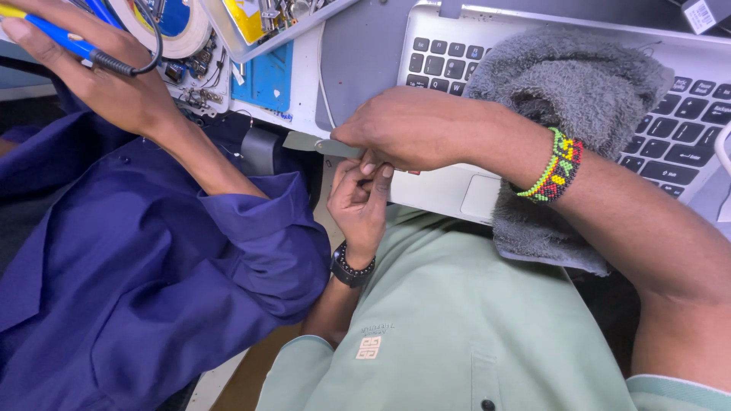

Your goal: Using a pry tool to remove a sticker from a laptop and soldering a circuit board

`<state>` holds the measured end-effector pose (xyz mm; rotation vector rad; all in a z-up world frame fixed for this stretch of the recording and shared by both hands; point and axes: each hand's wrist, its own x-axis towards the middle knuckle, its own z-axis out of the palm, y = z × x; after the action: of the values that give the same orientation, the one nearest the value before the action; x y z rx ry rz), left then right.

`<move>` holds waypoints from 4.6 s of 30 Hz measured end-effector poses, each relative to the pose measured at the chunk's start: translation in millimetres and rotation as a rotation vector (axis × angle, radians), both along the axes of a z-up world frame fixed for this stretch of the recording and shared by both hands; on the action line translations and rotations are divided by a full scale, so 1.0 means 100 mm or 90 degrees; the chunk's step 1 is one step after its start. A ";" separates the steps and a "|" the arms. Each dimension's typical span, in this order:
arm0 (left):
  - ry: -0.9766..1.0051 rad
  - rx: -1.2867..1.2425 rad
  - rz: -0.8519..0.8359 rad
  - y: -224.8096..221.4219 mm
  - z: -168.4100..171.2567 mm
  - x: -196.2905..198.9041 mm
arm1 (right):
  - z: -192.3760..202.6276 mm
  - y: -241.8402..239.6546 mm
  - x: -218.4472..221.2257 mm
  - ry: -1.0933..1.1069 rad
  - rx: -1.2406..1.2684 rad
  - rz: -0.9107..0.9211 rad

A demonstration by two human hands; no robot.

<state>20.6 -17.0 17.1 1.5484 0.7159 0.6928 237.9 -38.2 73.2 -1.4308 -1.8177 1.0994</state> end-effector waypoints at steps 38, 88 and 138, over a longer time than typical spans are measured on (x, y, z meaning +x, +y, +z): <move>0.105 0.006 0.009 -0.01 0.27 0.15 | -0.11 -0.30 0.01 0.028 0.078 -0.127; 0.098 -0.001 0.046 0.03 0.30 0.11 | 0.04 -0.62 -0.55 -0.043 0.127 -0.555; 0.069 -0.014 0.039 0.06 0.25 0.09 | 0.09 -0.89 -0.80 0.098 0.036 -0.591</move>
<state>29.8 -10.5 42.5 1.5589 0.8518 0.6475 158.1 -127.0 82.0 -1.7925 -0.8610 0.6274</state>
